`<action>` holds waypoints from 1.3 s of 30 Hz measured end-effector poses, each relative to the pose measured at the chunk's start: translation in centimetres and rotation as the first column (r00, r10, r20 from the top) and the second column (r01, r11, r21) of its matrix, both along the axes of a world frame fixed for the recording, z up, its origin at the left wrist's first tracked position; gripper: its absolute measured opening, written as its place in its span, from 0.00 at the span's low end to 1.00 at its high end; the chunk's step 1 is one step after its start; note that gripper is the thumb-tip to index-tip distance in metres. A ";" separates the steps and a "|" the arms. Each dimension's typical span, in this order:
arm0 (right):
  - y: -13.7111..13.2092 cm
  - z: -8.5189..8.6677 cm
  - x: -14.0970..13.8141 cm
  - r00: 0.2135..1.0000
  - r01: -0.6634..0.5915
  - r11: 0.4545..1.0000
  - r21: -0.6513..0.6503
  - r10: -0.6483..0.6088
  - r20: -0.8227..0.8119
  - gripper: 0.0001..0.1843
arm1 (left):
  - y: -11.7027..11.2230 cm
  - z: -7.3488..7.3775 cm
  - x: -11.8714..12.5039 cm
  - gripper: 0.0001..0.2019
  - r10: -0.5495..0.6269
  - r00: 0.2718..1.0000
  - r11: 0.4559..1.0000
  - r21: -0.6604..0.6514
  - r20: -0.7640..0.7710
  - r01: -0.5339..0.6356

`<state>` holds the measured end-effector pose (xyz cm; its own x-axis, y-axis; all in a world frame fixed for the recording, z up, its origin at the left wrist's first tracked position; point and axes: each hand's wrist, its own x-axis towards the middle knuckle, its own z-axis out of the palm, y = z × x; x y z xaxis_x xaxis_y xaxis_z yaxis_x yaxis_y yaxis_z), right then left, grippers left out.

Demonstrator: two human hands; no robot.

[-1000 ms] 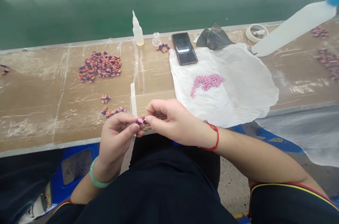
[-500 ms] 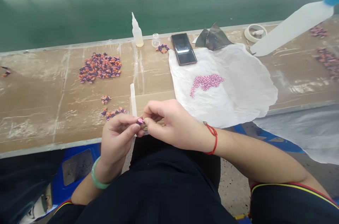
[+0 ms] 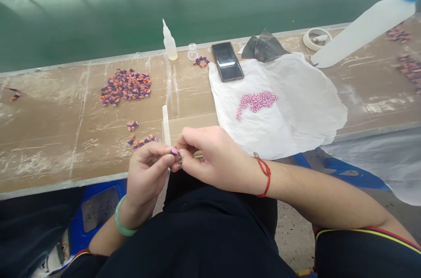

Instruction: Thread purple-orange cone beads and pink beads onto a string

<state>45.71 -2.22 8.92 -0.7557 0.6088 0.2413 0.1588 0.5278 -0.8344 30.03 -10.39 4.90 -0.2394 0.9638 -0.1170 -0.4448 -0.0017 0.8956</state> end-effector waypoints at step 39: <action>3.2 -3.4 8.5 0.802 0.581 0.809 -0.089 -0.551 0.232 0.18 | 13.4 -1.8 -16.1 0.09 -0.197 -0.410 0.979 -0.199 -0.890 -0.040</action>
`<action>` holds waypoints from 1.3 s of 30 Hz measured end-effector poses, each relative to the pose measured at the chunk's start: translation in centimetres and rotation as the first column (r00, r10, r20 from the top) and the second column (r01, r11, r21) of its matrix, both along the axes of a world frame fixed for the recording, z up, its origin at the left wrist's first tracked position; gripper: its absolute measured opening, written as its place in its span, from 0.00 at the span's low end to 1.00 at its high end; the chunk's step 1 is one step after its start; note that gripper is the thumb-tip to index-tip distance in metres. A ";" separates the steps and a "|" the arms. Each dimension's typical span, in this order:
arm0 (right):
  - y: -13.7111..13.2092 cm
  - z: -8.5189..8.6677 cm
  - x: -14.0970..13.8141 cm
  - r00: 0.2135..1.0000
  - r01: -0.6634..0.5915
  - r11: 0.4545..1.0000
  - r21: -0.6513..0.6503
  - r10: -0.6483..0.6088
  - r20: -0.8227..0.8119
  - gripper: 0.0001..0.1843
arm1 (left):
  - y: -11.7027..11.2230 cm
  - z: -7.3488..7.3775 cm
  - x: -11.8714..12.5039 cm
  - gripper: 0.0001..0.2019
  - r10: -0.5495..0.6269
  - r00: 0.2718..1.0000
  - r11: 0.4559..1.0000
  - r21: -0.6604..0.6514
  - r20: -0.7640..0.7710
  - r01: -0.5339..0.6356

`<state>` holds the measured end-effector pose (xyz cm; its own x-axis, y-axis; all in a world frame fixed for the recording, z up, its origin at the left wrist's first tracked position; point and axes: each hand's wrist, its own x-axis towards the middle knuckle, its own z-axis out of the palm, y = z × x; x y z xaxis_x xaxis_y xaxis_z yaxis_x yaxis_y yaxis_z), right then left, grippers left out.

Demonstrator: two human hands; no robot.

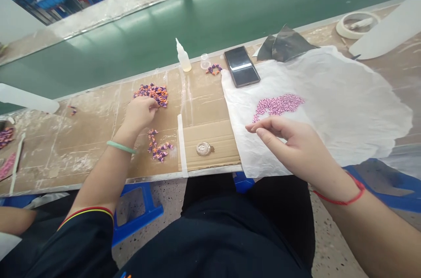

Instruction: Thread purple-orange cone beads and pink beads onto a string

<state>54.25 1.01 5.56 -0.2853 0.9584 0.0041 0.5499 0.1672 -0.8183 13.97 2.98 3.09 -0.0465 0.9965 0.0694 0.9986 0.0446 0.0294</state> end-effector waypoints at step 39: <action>2.7 -5.5 1.7 0.941 -0.257 0.922 0.289 0.171 0.291 0.06 | -10.1 4.1 9.4 0.11 0.278 -0.021 0.960 -0.279 0.960 -0.003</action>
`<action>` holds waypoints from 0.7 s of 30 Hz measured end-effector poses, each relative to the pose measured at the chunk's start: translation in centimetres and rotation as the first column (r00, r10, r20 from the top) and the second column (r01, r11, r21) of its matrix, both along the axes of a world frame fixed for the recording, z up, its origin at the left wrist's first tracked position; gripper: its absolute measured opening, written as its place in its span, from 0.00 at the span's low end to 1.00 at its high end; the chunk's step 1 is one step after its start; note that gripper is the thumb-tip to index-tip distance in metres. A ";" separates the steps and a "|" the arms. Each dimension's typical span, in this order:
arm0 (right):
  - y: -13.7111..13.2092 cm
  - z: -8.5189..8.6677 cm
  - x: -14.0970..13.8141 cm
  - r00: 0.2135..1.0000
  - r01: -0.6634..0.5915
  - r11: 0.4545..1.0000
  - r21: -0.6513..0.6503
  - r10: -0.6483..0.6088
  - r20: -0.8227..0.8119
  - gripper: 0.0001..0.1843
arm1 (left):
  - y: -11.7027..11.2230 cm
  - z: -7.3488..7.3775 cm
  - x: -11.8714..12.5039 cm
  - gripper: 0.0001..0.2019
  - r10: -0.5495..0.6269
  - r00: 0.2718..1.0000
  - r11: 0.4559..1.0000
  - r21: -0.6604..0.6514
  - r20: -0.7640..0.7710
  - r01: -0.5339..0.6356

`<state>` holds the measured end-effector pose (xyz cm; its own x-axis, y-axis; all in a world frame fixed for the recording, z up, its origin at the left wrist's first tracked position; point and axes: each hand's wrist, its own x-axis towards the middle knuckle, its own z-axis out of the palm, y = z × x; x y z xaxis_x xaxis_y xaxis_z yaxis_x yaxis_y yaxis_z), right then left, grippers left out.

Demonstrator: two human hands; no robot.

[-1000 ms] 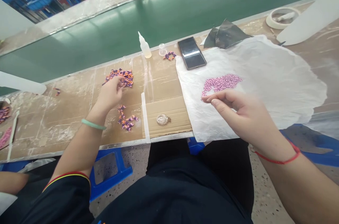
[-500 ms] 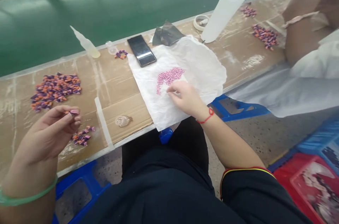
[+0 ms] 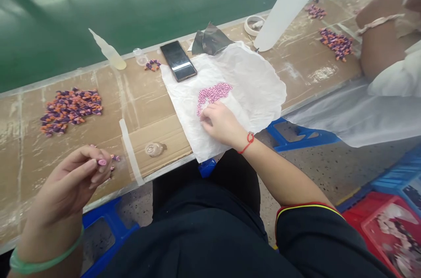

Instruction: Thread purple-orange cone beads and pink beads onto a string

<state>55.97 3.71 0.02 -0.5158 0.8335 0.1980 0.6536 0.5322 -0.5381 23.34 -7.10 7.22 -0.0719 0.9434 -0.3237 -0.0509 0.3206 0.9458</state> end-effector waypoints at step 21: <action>1.5 0.9 0.2 0.961 -0.152 0.986 0.062 0.132 0.242 0.06 | -3.0 -1.8 2.3 0.14 -0.075 0.981 0.997 0.034 0.177 0.070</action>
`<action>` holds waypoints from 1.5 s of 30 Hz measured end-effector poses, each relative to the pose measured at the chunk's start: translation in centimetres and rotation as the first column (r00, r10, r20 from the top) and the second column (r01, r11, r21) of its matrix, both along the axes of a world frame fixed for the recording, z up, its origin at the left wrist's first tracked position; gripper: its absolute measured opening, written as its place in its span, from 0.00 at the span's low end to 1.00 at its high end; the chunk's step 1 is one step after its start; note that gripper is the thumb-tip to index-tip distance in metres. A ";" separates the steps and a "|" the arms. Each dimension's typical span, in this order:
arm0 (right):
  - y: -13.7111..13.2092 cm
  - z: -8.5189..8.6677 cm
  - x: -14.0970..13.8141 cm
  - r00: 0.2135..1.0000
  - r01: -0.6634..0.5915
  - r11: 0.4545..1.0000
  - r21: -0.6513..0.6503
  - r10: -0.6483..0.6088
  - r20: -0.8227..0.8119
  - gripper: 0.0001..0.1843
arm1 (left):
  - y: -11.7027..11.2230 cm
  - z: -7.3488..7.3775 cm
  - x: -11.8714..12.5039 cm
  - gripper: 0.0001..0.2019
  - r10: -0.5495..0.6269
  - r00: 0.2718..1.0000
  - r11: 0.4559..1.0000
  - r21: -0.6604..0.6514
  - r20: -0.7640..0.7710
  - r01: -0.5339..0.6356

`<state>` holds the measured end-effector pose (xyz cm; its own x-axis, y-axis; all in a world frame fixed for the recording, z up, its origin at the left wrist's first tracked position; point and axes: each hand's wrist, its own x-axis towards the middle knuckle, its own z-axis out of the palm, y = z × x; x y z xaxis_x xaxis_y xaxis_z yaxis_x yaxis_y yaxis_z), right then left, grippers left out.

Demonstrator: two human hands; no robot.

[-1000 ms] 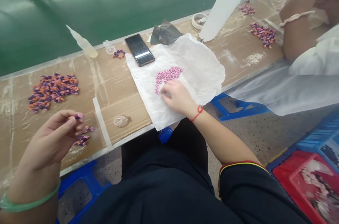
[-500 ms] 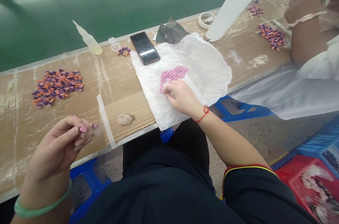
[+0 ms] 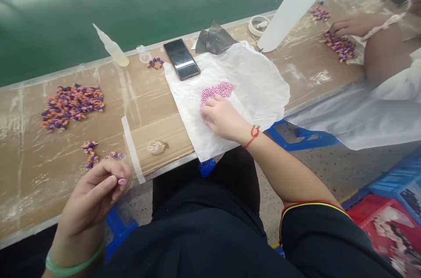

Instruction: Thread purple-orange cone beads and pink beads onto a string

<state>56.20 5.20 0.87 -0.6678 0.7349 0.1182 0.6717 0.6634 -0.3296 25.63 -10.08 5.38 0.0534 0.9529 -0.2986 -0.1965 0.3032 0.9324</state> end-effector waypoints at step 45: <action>0.1 0.1 0.7 0.995 -0.025 1.000 -0.016 0.023 -0.095 0.05 | -1.4 -2.3 1.6 0.12 -0.012 0.982 1.000 -0.008 0.190 0.013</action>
